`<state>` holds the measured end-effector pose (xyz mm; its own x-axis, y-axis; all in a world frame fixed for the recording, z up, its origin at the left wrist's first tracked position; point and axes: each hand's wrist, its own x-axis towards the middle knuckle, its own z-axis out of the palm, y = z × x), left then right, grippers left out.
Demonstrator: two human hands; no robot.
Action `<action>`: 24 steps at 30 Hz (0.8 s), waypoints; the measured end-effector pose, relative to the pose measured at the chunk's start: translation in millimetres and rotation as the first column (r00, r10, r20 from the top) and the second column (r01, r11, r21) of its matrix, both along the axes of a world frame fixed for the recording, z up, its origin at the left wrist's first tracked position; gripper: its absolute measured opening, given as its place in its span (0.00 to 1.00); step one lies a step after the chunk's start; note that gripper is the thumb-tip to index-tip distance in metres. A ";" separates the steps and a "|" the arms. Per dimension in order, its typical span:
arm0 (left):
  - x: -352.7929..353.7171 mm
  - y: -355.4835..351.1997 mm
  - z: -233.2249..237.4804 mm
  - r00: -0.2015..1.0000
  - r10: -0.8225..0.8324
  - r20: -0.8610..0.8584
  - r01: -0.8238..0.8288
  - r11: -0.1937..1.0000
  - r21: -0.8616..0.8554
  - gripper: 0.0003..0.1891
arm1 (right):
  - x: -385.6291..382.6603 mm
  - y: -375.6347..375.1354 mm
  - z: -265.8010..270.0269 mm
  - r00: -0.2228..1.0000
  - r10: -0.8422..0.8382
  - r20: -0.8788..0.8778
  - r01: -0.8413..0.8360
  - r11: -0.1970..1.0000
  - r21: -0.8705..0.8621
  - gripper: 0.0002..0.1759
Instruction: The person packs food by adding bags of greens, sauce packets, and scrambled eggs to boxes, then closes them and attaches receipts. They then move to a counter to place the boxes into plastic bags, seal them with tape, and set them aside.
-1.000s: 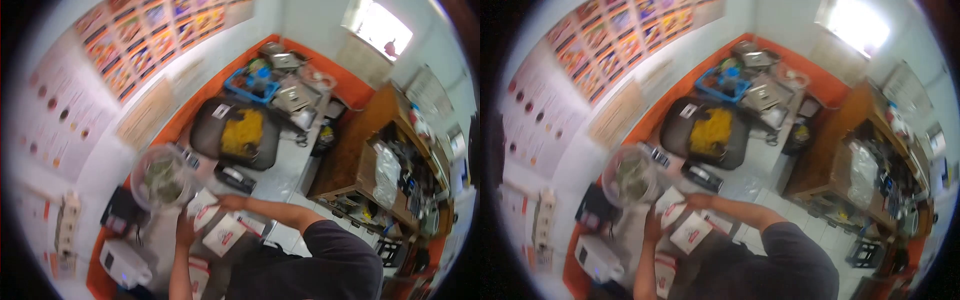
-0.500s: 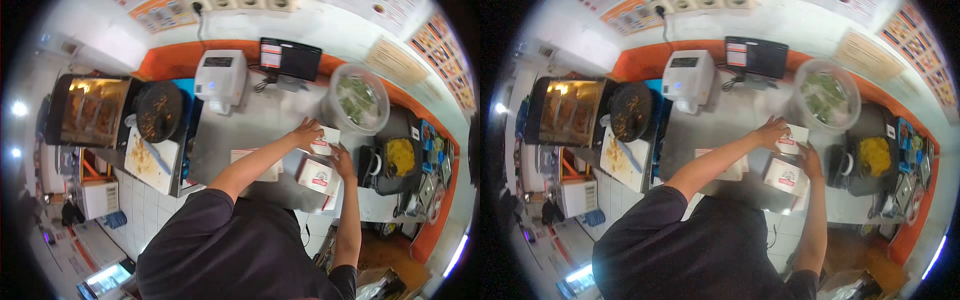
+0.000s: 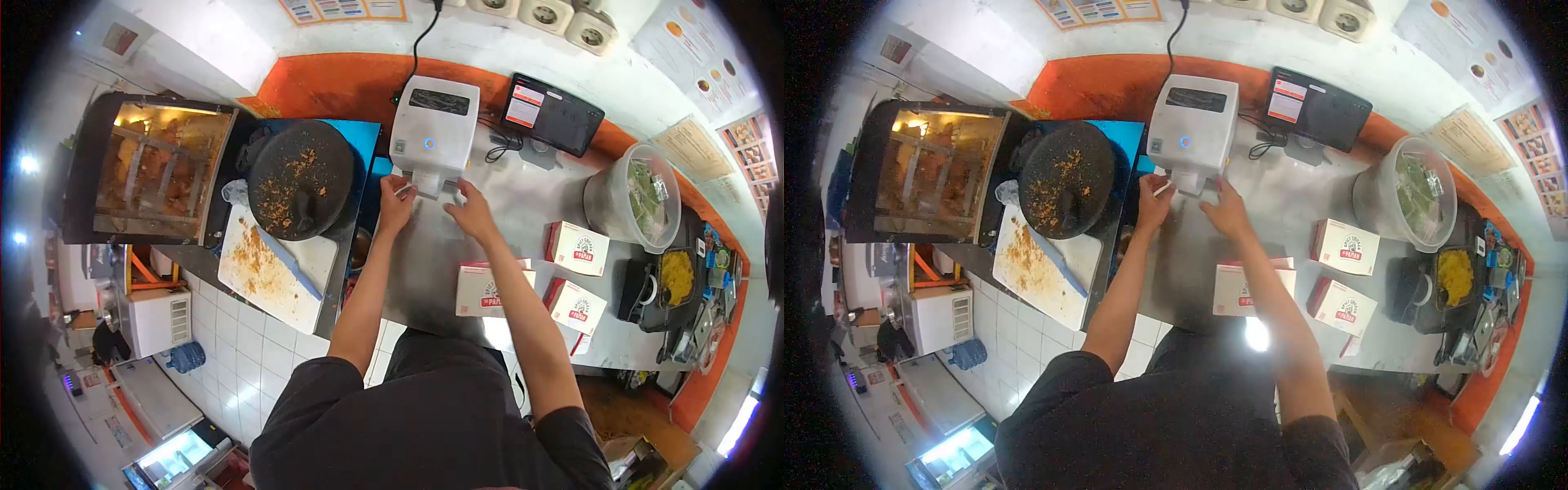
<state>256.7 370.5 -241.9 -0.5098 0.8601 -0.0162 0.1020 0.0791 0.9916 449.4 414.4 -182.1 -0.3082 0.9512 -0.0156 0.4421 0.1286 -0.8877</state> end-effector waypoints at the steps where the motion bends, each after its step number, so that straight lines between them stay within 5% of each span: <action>1: 1.0 -0.7 6.8 0.998 -0.033 -0.062 0.031 0.999 -0.024 0.24 | -17.2 4.6 -20.6 0.996 -0.057 0.070 0.053 0.997 0.060 0.24; 2: 1.1 0.7 15.5 0.990 -0.069 -0.125 0.063 0.997 -0.046 0.22 | -26.1 7.8 -46.4 0.995 -0.061 0.084 0.055 0.996 0.067 0.24; 3: 0.5 0.3 28.1 0.991 -0.071 -0.113 0.067 0.997 -0.039 0.22 | -34.7 11.4 -72.0 0.989 -0.122 -0.079 0.106 0.977 -0.186 0.22; 4: -1.0 -3.3 40.0 0.911 -0.093 -0.402 0.106 0.994 0.010 0.20 | -44.5 12.5 -68.3 0.951 -0.218 -0.220 0.104 0.895 -0.434 0.20; 5: -3.4 -5.4 51.7 0.751 -0.090 -0.654 0.155 0.987 0.042 0.19 | -46.4 6.5 -64.8 0.918 -0.282 -0.278 0.118 0.865 -0.487 0.15; 11: -15.2 11.6 70.6 0.649 -0.339 -0.681 0.482 0.876 0.023 0.11 | -37.4 2.2 -52.1 0.911 -0.241 -0.334 0.045 0.864 -0.501 0.08; 18: -23.2 30.6 67.4 0.617 -0.425 -0.662 0.605 0.795 0.053 0.06 | -37.3 -1.9 -23.5 0.908 -0.225 -0.355 0.038 0.885 -0.464 0.05; 24: -21.8 34.0 61.9 0.708 -0.495 -0.504 0.588 0.809 0.031 0.05 | -31.2 5.7 -33.9 0.952 -0.147 -0.268 0.024 0.910 -0.414 0.05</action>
<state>234.9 404.5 -179.9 0.1382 0.9529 0.2700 0.5075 -0.3023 0.8069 418.2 420.1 -216.0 -0.2758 0.9046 -0.3250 0.1531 -0.2925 -0.9439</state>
